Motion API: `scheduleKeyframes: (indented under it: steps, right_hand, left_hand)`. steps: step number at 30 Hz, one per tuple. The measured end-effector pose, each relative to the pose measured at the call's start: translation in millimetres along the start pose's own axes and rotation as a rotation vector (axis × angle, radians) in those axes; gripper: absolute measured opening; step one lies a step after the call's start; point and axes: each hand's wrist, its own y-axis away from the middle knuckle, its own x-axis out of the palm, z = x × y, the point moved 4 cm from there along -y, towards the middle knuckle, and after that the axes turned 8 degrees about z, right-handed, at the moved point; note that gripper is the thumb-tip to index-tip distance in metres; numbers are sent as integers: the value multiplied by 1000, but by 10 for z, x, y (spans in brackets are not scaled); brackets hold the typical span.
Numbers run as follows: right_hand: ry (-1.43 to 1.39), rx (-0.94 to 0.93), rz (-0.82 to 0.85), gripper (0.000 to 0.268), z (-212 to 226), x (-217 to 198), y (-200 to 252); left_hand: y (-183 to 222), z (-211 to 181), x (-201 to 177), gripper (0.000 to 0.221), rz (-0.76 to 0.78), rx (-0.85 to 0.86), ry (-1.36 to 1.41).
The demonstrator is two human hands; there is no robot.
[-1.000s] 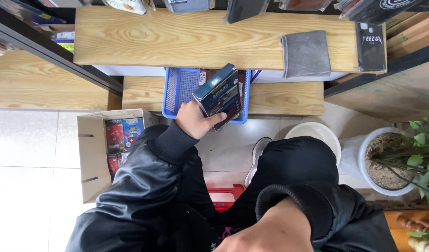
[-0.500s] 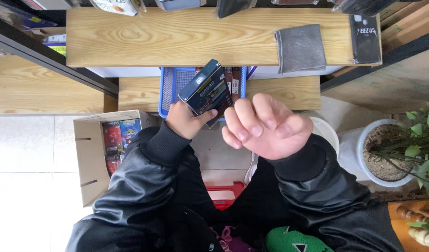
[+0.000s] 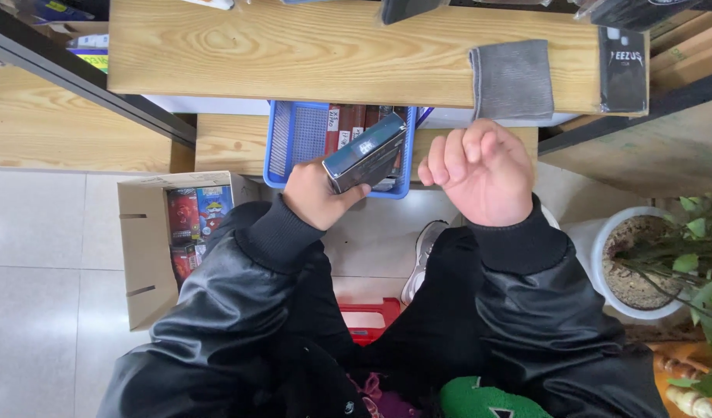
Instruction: The person is cleaning screen protector boxes by wiping them with a cloth and then organizing them.
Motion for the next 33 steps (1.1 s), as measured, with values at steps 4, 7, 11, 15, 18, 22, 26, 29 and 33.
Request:
scheduleKeyframes:
  steps: [4, 7, 11, 15, 18, 22, 26, 29, 33]
  right_hand:
    - [-292, 18, 215, 27, 59, 151, -53]
    - [-366, 34, 266, 28, 48, 187, -58]
    - [-377, 46, 318, 29, 25, 213, -69]
    - [37, -45, 195, 29, 32, 180, -80]
    - [1042, -240, 29, 20, 215, 381, -151]
    - [1162, -150, 164, 33, 87, 418, -172]
    - [1162, 9, -1, 17, 71, 307, -166]
    - [991, 102, -212, 18, -63, 159, -90]
    - [858, 176, -336, 18, -220, 189, -17]
  left_hand:
    - [19, -59, -35, 26, 5, 56, -2]
    - [24, -43, -45, 25, 2, 64, 5]
    - [30, -42, -46, 24, -34, 81, -20]
    - [15, 65, 3, 29, -31, 85, -99]
    - [-4, 138, 59, 30, -4, 80, -164]
    - [-8, 166, 130, 46, 89, 43, -219]
    - [21, 142, 46, 63, 120, -24, -136]
    - [97, -286, -153, 77, -14, 192, 16]
    - [205, -422, -57, 101, -90, 297, -132]
